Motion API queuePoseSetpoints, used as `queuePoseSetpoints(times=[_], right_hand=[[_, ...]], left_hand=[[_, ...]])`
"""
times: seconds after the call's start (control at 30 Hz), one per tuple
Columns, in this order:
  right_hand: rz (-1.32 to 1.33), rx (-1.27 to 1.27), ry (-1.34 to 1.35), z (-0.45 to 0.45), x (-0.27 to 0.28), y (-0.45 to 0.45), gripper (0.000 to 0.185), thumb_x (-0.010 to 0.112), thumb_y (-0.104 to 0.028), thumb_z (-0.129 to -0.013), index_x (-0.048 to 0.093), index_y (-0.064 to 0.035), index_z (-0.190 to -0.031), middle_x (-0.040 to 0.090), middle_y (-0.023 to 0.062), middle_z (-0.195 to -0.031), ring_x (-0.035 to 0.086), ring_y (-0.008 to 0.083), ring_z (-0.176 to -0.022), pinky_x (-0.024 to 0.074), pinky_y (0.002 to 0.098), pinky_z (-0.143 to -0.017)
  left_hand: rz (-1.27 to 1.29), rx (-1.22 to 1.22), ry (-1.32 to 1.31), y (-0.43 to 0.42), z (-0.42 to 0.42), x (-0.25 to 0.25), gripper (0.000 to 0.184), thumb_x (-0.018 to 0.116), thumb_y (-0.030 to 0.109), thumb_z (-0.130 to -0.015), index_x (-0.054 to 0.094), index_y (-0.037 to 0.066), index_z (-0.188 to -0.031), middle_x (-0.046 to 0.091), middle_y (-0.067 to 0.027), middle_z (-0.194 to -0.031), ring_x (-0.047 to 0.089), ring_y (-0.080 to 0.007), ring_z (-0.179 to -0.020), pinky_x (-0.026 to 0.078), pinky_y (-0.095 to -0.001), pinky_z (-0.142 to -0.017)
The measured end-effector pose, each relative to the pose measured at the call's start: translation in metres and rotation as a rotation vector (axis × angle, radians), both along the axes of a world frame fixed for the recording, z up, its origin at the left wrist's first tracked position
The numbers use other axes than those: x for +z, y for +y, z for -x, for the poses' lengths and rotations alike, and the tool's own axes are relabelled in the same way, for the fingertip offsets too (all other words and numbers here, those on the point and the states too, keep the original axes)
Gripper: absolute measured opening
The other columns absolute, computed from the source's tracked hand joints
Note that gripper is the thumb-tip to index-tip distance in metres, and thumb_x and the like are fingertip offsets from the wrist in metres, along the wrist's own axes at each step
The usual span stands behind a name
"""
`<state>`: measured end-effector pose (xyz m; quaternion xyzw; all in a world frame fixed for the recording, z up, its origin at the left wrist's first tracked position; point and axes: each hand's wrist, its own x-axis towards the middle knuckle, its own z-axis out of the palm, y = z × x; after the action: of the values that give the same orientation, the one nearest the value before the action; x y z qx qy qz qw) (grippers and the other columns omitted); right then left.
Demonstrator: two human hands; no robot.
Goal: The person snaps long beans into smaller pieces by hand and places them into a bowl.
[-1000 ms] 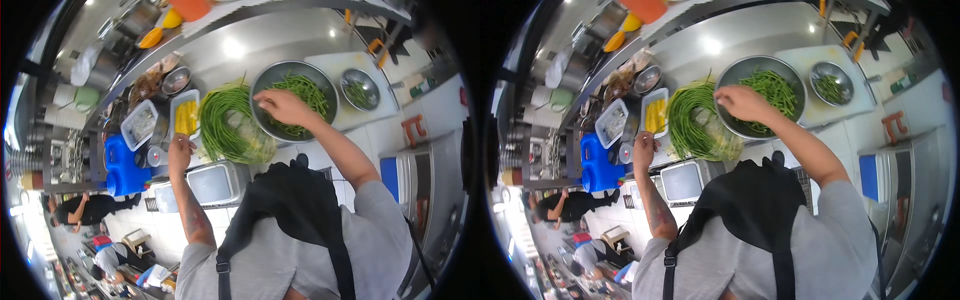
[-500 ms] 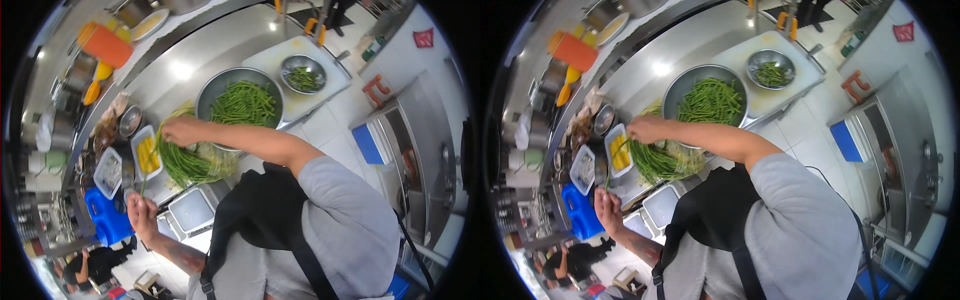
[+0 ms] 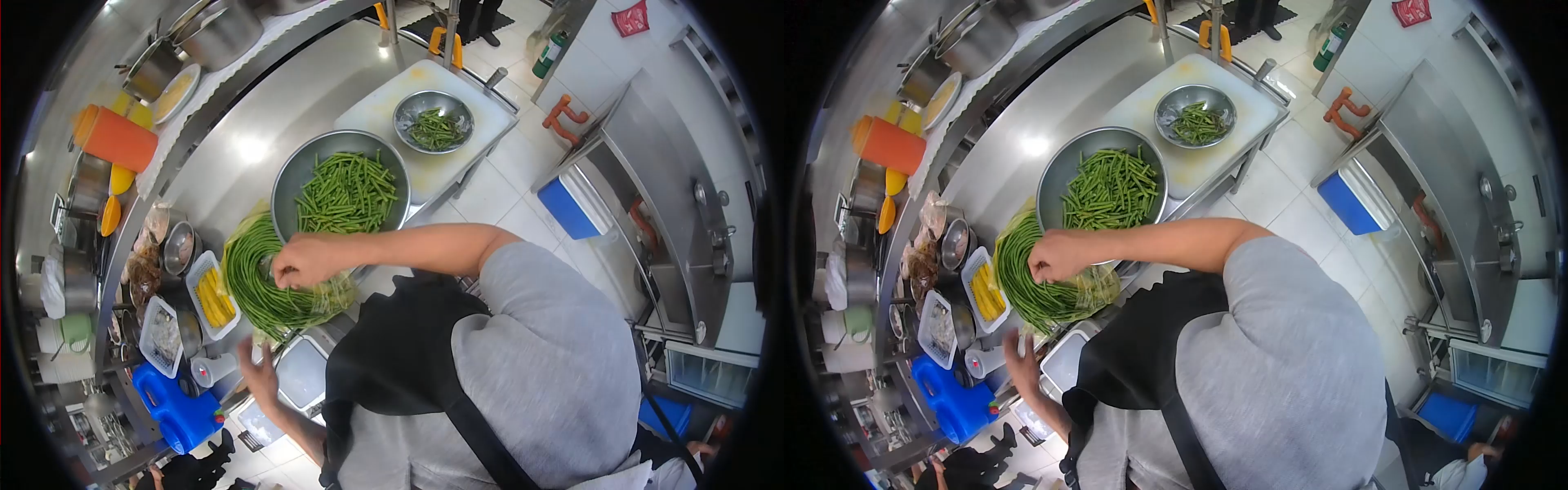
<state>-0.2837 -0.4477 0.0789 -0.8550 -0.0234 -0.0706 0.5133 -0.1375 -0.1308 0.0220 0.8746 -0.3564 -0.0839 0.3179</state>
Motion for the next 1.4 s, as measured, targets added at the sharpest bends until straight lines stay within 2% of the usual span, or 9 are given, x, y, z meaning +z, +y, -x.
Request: queuePoseSetpoints(times=[0.2,0.33,0.43,0.63,0.77,0.9,1.2,1.3,1.4], right_hand=[[-0.213,-0.147,-0.107,0.009,0.006,-0.001,0.020,0.064,-0.017,-0.085,0.075,-0.0049,-0.097,0.074,0.0117,-0.081,0.072,0.0287,-0.073,0.0556,0.0363,-0.069],[0.378,-0.408,-0.197,0.030,0.002,-0.015,0.013,0.063,-0.015,-0.080,0.072,-0.0059,-0.082,0.070,0.0129,-0.078,0.068,0.0335,-0.069,0.0550,0.0438,-0.064],[0.581,-0.668,-0.232,0.031,-0.019,-0.025,0.012,0.063,-0.015,-0.080,0.065,-0.0043,-0.076,0.068,0.0147,-0.074,0.067,0.0351,-0.069,0.0538,0.0454,-0.062],[0.571,-1.355,0.071,0.114,-0.014,-0.197,0.025,0.063,-0.030,-0.092,0.074,-0.0080,-0.095,0.071,0.0206,-0.091,0.069,0.0399,-0.086,0.0553,0.0476,-0.077],[0.652,-1.210,0.036,0.122,-0.019,-0.203,0.033,0.067,-0.035,-0.091,0.073,-0.0120,-0.114,0.071,0.0195,-0.108,0.069,0.0408,-0.095,0.0554,0.0467,-0.083],[-0.039,-0.249,-0.181,0.065,0.018,-0.074,0.035,0.075,-0.022,-0.087,0.071,-0.0056,-0.117,0.074,0.0147,-0.107,0.071,0.0196,-0.095,0.0553,0.0334,-0.081],[0.011,-0.195,-0.097,0.044,0.000,-0.081,0.016,0.072,-0.016,-0.086,0.076,-0.0061,-0.098,0.075,0.0120,-0.092,0.073,0.0232,-0.080,0.0561,0.0367,-0.072],[0.488,-0.403,-0.051,0.031,0.007,-0.044,0.011,0.068,-0.015,-0.081,0.074,-0.0073,-0.086,0.073,0.0132,-0.083,0.071,0.0305,-0.071,0.0560,0.0404,-0.067],[0.655,-0.643,-0.045,0.006,-0.034,-0.035,0.009,0.065,-0.013,-0.075,0.071,-0.0075,-0.078,0.069,0.0152,-0.073,0.069,0.0355,-0.069,0.0562,0.0450,-0.065]], left_hand=[[0.383,-0.279,0.789,-0.122,0.023,0.025,0.030,0.055,0.016,-0.104,0.059,-0.004,-0.126,0.059,-0.0006,-0.081,0.053,-0.0087,-0.071,0.043,-0.0242,-0.064],[0.164,-0.264,0.412,-0.157,0.052,0.056,0.024,0.056,0.016,-0.103,0.071,-0.001,-0.109,0.056,-0.0006,-0.070,0.049,-0.0060,-0.061,0.040,-0.0231,-0.055],[0.107,-0.242,0.015,-0.192,0.080,0.059,0.021,0.062,0.016,-0.095,0.071,0.000,-0.104,0.067,-0.0223,-0.075,0.064,-0.0329,-0.060,0.049,-0.0405,-0.061],[0.168,-0.272,0.400,-0.209,0.073,0.072,0.025,0.058,0.020,-0.100,0.071,-0.001,-0.106,0.060,-0.0058,-0.062,0.054,-0.0115,-0.053,0.042,-0.0284,-0.054],[0.196,-0.381,0.663,-0.212,0.055,0.074,0.031,0.052,0.023,-0.104,0.070,-0.001,-0.107,0.050,0.0042,-0.063,0.042,-0.0044,-0.057,0.033,-0.0220,-0.054],[0.150,-0.449,0.942,-0.216,0.051,0.075,0.036,0.047,0.026,-0.105,0.070,-0.002,-0.107,0.049,0.0038,-0.065,0.038,-0.0039,-0.056,0.031,-0.0210,-0.053],[0.093,-0.454,0.733,-0.198,0.038,0.060,0.028,0.048,0.019,-0.106,0.069,0.000,-0.108,0.042,0.0079,-0.066,0.032,-0.0018,-0.058,0.025,-0.0199,-0.051],[0.091,-0.430,0.639,-0.202,0.038,0.043,0.028,0.051,0.019,-0.104,0.071,0.000,-0.102,0.054,0.0005,-0.063,0.046,-0.0088,-0.054,0.036,-0.0252,-0.052],[-0.013,-0.230,-0.002,-0.211,0.055,0.032,0.025,0.055,0.018,-0.096,0.073,0.000,-0.094,0.069,-0.0235,-0.083,0.071,-0.0335,-0.076,0.053,-0.0416,-0.071]])
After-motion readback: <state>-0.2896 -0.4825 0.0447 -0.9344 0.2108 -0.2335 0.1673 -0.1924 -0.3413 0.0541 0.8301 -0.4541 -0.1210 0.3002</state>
